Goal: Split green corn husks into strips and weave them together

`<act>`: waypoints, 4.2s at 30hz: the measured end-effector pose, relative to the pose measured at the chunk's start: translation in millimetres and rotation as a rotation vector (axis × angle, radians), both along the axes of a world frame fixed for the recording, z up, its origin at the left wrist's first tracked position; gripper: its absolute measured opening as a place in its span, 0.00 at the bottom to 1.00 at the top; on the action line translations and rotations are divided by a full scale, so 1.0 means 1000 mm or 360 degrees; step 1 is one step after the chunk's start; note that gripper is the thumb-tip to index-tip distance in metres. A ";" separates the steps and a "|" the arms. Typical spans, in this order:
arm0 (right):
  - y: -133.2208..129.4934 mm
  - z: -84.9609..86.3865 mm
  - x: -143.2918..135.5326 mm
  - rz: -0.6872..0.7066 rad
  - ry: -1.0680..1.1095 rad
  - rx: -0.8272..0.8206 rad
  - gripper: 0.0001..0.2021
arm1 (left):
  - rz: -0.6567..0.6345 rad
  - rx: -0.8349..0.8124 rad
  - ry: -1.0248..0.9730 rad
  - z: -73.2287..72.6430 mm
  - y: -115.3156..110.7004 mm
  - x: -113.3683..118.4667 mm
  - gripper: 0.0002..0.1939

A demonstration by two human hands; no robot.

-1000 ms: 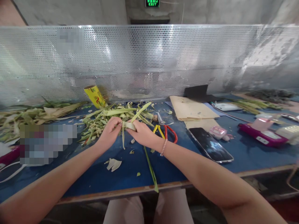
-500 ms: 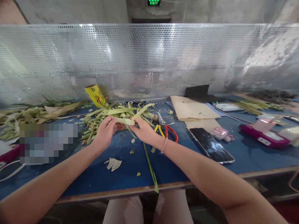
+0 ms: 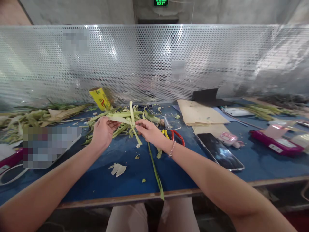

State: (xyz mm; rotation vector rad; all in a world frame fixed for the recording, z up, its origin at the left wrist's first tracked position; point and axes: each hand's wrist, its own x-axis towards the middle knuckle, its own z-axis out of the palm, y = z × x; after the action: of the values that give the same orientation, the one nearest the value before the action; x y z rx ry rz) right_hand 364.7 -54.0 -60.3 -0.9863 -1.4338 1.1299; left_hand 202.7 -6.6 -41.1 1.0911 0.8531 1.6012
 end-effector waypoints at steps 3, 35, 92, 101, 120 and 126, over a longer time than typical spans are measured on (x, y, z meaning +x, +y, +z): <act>0.000 -0.001 -0.001 0.0008 0.0040 -0.0027 0.07 | -0.0194 -0.0104 -0.0069 0.000 -0.004 0.001 0.03; 0.003 -0.009 -0.005 -0.0068 -0.0197 0.0246 0.06 | -0.0258 0.0743 0.1852 -0.010 -0.021 0.003 0.09; -0.009 0.001 0.007 -0.0563 -0.1099 0.1353 0.06 | -0.0124 0.0889 0.1805 -0.006 -0.021 0.003 0.16; -0.007 0.002 0.005 -0.0558 -0.1305 0.1433 0.04 | -0.0318 0.0473 0.1474 -0.010 -0.025 0.005 0.12; -0.006 0.003 0.014 -0.0510 -0.1266 0.1433 0.10 | -0.0550 0.0454 0.1467 -0.010 -0.017 0.003 0.14; -0.001 0.000 0.009 -0.0315 -0.1163 0.1133 0.03 | -0.0618 0.0425 0.1348 -0.010 -0.022 0.005 0.09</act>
State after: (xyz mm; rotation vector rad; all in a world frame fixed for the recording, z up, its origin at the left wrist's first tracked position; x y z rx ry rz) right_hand 374.0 -55.4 -60.7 -1.0097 -2.0449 0.0341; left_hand 207.6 -28.5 -50.8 2.0517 0.8829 0.9143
